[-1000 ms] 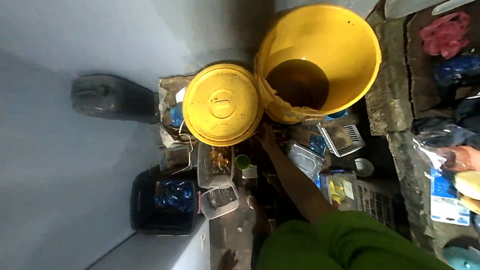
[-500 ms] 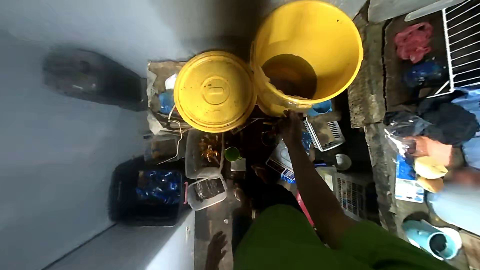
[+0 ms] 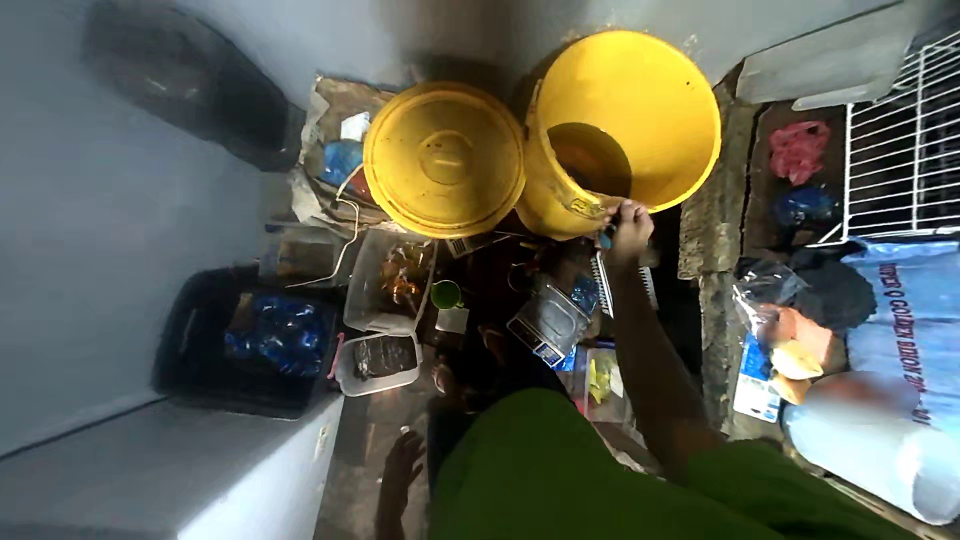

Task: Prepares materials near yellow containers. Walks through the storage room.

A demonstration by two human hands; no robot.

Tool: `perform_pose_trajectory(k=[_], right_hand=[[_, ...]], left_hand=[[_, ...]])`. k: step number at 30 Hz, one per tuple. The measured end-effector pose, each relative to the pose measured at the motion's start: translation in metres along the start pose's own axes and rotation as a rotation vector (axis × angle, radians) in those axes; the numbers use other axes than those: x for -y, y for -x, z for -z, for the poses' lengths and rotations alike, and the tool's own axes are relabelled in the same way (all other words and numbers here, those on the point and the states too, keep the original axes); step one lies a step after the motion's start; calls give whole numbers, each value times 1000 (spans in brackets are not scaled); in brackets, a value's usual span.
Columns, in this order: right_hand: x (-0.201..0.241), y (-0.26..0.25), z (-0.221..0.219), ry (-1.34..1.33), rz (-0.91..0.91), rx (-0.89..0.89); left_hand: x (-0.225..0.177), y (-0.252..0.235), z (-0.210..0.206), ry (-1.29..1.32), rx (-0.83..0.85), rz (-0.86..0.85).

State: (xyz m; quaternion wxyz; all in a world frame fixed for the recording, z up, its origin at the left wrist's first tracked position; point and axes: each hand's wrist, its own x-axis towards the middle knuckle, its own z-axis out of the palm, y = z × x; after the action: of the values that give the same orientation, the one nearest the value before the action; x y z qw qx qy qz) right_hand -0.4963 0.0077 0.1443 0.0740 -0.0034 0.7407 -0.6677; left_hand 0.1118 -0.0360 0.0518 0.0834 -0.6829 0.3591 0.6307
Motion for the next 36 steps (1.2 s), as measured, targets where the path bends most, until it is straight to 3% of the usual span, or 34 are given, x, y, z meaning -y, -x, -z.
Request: perform_pose_trajectory(k=[2,5,10,16,19,22,27,31,33,36], right_hand=[[1,-33,13,106,83,63],[34,-55,26,248,8,121],[42,-73,51,95,-38,-67],[-27,-19,98,-48,-237,-307],[-53,-6,98,-188,-392,-337],[-79,2,93,-232,-406,-268],[-105,22,57,-58,-471,-170],[-100,39,1,153,-448,178],[-105,32,-29,57,-451,256],[-116,6,-71,-272,-539,182]], left_hand=[[7,1,-5,17,-3,10],[20,1,-11,45,-5,29],[31,4,-16,110,-38,56],[44,7,-23,122,-25,31],[44,5,-27,98,-20,43],[29,8,-30,70,-38,64],[18,19,-23,96,-77,20],[22,24,-23,112,-90,32],[26,29,-23,116,-84,59],[32,34,-26,152,-97,90]])
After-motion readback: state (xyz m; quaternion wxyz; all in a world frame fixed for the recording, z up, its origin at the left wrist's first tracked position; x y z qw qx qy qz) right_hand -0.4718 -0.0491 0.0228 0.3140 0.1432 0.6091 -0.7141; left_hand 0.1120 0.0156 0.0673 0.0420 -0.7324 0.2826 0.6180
